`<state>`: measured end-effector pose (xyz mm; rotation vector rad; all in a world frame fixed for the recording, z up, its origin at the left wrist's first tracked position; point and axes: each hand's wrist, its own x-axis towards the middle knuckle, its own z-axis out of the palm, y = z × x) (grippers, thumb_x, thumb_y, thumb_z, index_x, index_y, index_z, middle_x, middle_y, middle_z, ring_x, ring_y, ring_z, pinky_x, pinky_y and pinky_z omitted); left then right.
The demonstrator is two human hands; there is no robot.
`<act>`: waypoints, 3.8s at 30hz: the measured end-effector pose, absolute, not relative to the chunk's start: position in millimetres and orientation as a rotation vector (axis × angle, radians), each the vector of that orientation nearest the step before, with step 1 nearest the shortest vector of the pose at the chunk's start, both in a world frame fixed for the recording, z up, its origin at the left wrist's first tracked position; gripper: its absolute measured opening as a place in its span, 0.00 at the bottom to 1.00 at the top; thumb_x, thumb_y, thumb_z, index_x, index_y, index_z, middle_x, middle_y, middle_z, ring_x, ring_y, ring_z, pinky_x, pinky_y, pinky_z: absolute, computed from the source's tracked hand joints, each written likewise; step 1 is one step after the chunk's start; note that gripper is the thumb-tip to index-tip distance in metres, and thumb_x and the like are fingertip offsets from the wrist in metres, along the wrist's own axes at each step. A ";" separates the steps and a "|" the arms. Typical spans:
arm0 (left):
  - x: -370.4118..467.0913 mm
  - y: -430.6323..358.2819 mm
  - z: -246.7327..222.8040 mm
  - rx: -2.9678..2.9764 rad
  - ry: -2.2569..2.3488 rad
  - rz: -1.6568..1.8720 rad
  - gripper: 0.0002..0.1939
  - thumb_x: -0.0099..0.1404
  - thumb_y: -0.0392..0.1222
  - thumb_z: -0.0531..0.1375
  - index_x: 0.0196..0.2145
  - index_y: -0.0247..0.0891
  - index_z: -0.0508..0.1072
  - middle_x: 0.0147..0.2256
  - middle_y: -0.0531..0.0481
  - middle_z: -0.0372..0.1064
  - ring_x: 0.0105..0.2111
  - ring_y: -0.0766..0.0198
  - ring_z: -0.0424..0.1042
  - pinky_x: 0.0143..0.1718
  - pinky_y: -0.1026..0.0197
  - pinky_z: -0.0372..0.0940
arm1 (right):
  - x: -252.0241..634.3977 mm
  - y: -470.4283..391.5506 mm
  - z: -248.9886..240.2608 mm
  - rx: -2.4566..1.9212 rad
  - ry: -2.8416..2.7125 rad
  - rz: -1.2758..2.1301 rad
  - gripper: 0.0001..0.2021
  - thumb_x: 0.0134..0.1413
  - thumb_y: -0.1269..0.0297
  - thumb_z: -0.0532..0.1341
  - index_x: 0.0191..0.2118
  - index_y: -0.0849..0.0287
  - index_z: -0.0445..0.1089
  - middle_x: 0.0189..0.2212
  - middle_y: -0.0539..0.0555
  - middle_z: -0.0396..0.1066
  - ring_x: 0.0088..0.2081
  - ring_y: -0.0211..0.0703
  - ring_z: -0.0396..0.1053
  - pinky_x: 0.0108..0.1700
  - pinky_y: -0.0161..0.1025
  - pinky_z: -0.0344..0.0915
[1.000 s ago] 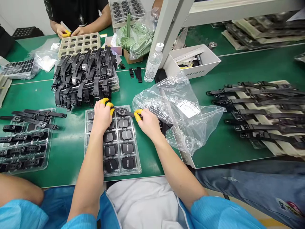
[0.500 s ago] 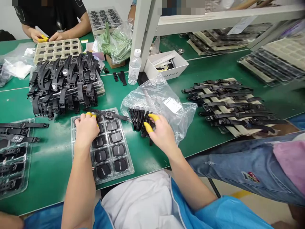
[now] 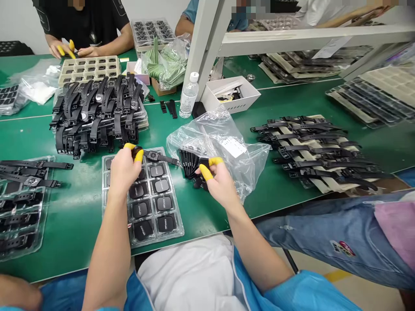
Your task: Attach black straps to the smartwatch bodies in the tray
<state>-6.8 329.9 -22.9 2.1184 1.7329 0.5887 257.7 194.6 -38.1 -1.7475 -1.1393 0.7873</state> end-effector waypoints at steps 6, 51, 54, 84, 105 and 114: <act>26.7 315.3 -41.1 1.799 1.127 0.870 0.15 0.72 0.44 0.58 0.54 0.41 0.67 0.46 0.44 0.78 0.35 0.60 0.78 0.40 0.55 0.73 | 210.5 249.4 -20.8 -1.063 -1.099 1.267 0.18 0.63 0.46 0.66 0.43 0.52 0.60 0.24 0.42 0.68 0.22 0.37 0.66 0.26 0.36 0.65; 26.0 313.3 -43.7 2.451 0.918 0.655 0.21 0.76 0.39 0.51 0.62 0.35 0.70 0.54 0.37 0.70 0.56 0.52 0.71 0.60 0.48 0.69 | 206.5 266.0 -49.6 -0.867 -0.644 1.772 0.16 0.53 0.55 0.69 0.28 0.55 0.63 0.11 0.38 0.53 0.14 0.29 0.44 0.16 0.30 0.43; 25.6 314.2 -45.1 2.475 0.930 0.615 0.20 0.75 0.38 0.52 0.60 0.35 0.71 0.53 0.37 0.71 0.55 0.51 0.72 0.59 0.49 0.70 | 206.5 265.7 -49.2 -0.902 -0.664 1.758 0.15 0.53 0.56 0.69 0.28 0.55 0.63 0.12 0.39 0.54 0.14 0.29 0.45 0.16 0.30 0.43; 34.3 311.6 -51.9 1.787 0.931 1.165 0.16 0.70 0.55 0.66 0.42 0.39 0.75 0.47 0.41 0.74 0.45 0.56 0.78 0.40 0.56 0.77 | 202.4 262.1 -50.3 -0.883 -0.802 1.831 0.23 0.58 0.40 0.66 0.34 0.56 0.64 0.18 0.42 0.60 0.16 0.31 0.51 0.19 0.32 0.47; 24.1 328.9 -32.6 0.928 1.154 1.768 0.32 0.58 0.58 0.74 0.45 0.43 0.59 0.40 0.47 0.82 0.22 0.64 0.78 0.22 0.64 0.72 | 212.4 260.4 -30.9 -1.113 -1.033 2.006 0.18 0.58 0.46 0.64 0.36 0.57 0.66 0.19 0.39 0.47 0.19 0.29 0.37 0.19 0.30 0.33; 23.7 328.6 -41.0 1.023 1.141 1.478 0.25 0.64 0.56 0.70 0.49 0.39 0.68 0.47 0.41 0.82 0.24 0.64 0.79 0.23 0.64 0.73 | 224.0 262.3 -34.5 -1.011 -0.856 1.794 0.17 0.53 0.55 0.68 0.42 0.54 0.63 0.23 0.42 0.66 0.18 0.30 0.52 0.20 0.30 0.50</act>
